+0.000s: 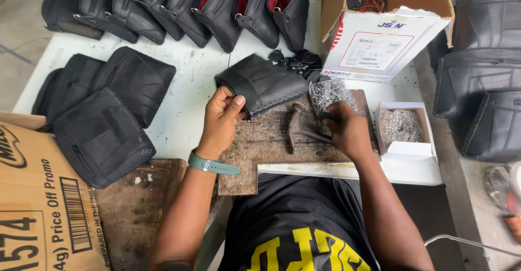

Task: The person assembles small black leather pouches by hand at a workbench. They pick up a pouch, insert a metal rivet, and use a hammer and punch to secure it. The person repeats this process on multiple pouches, inspecting each one after securing the rivet.

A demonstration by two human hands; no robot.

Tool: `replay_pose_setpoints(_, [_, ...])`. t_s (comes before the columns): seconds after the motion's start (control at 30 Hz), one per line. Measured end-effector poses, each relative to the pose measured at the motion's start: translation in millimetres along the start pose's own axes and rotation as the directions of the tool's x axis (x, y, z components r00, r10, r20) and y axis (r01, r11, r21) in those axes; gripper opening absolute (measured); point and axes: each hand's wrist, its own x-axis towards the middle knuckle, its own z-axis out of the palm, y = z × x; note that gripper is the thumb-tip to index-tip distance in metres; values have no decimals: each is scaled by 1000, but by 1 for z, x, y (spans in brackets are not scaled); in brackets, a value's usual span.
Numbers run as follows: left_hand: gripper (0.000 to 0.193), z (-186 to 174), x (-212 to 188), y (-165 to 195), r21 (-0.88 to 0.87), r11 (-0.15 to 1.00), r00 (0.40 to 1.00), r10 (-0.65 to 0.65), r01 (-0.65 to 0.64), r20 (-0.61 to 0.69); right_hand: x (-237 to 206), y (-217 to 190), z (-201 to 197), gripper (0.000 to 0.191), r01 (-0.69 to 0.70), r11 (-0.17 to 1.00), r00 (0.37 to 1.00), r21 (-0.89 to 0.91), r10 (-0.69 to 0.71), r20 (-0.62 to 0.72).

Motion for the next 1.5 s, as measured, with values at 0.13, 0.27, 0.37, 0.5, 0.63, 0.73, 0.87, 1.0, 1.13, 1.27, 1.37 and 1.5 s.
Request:
replay_pose_setpoints(0.13, [11, 12, -14, -31, -154, 987, 990, 21, -42, -136, -19, -20, 13, 16, -91, 721, 994, 687, 106, 21])
replay_pose_setpoints(0.27, [22, 21, -29, -30, -228, 973, 988, -67, 33, -143, -17, -50, 68, 10, -250, 433, 966, 866, 51, 253])
replay_pose_setpoints(0.37, [49, 17, -39, -25, 0, 1000, 999, 22, -22, -35, -4, -57, 89, 11, -279, 270, 957, 922, -1, 290])
replay_pose_setpoints(0.5, [25, 5, -40, -33, 174, 979, 994, -112, 110, -2, -1, -53, 86, 12, -357, 196, 934, 913, 38, 356])
replay_pose_setpoints(0.63, [26, 2, -36, -44, 8, 995, 994, -98, 98, 49, -14, -47, 77, 19, -334, 230, 942, 914, 42, 334])
replay_pose_setpoints(0.73, [27, 4, -39, -43, -72, 993, 991, -90, 97, 94, -23, -48, 80, 26, -304, 251, 947, 919, -20, 319])
replay_pose_setpoints(0.87, [26, 4, -41, -39, -164, 973, 982, -140, 160, 126, -25, -54, 91, 25, -300, 252, 953, 920, 47, 298])
replay_pose_setpoints(1.0, [25, 2, -41, -40, -111, 978, 977, -160, 176, 142, -24, -60, 96, 26, -297, 269, 954, 916, 116, 276])
replay_pose_setpoints(1.13, [23, 0, -41, -45, -138, 972, 974, -167, 188, 150, -25, -61, 93, 28, -339, 266, 937, 902, 181, 298])
replay_pose_setpoints(1.27, [24, -1, -42, -47, -132, 973, 977, -171, 188, 128, -25, -56, 90, 30, -307, 279, 948, 910, 172, 267])
replay_pose_setpoints(1.37, [22, 2, -44, -46, -76, 985, 978, -141, 155, 155, -27, -57, 94, 31, -292, 347, 954, 891, 170, 246])
replay_pose_setpoints(1.5, [21, 12, -49, -46, 292, 954, 995, -91, 75, 43, -29, -58, 88, 33, -225, 455, 974, 862, 130, 186])
